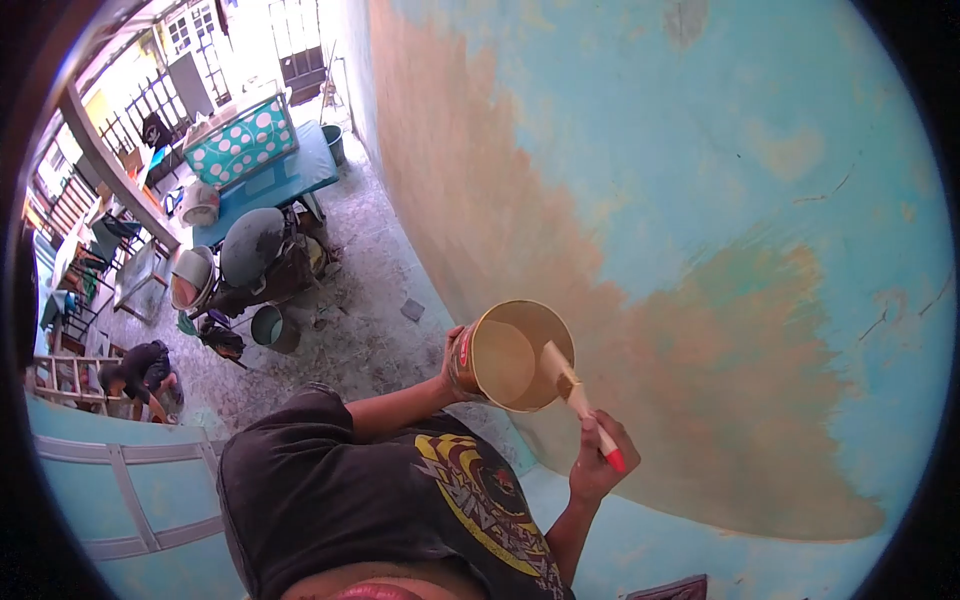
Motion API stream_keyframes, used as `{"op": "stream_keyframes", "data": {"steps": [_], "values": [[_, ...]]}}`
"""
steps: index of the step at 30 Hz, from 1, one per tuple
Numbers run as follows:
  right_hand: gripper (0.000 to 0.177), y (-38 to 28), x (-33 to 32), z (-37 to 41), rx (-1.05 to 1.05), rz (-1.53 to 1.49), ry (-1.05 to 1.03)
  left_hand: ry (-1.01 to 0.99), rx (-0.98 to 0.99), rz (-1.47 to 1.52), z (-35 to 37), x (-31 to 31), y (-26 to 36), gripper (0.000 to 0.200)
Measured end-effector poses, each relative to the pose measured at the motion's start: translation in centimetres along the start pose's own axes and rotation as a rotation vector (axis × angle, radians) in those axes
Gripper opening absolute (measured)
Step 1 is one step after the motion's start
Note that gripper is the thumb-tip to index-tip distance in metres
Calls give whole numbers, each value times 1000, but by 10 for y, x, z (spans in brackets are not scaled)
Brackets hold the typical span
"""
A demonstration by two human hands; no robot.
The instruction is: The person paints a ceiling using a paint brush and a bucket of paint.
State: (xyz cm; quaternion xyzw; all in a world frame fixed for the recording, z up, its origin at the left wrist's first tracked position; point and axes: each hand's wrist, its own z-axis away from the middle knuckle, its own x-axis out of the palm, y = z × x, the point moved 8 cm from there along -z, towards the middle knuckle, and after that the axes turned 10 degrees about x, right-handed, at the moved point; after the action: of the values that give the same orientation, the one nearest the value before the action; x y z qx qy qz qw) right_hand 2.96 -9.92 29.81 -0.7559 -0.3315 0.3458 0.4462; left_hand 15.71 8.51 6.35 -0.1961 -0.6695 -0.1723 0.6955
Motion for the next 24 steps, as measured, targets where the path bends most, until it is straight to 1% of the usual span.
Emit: {"op": "stream_keyframes", "data": {"steps": [2, 5, 8, 11, 14, 17, 18, 20, 22, 24], "values": [[22, 8, 5, 4, 67, 32, 15, -6, -5, 3, 1, 3, -2, 70], [29, 3, 10, 8, 57, -74, -20, -37, 8, -37, -1, 13, -1, 70], [28, 17, 4, 12, 109, -58, 55, -48, -7, -50, 1, 7, 0, 70], [28, 16, 5, 7, 175, -69, 18, -19, 7, -46, 1, 2, 0, 70], [27, 19, -3, 11, 167, -120, 92, -3, 0, -24, 2, 5, 1, 71], [28, 18, 6, 8, 161, -84, 47, -8, 26, -56, 4, 12, 2, 72], [27, 19, 8, 9, 141, -114, 52, -21, 25, -50, 3, 6, 4, 73], [25, 24, 1, 11, 106, -151, 88, 29, 87, -193, 0, -8, 9, 78], [23, 22, 12, 2, 211, -137, 24, 13, 58, -292, -2, -10, 8, 84], [22, 38, 13, 3, 279, -248, 41, -68, -52, 0, -1, -10, 6, 88]]}}
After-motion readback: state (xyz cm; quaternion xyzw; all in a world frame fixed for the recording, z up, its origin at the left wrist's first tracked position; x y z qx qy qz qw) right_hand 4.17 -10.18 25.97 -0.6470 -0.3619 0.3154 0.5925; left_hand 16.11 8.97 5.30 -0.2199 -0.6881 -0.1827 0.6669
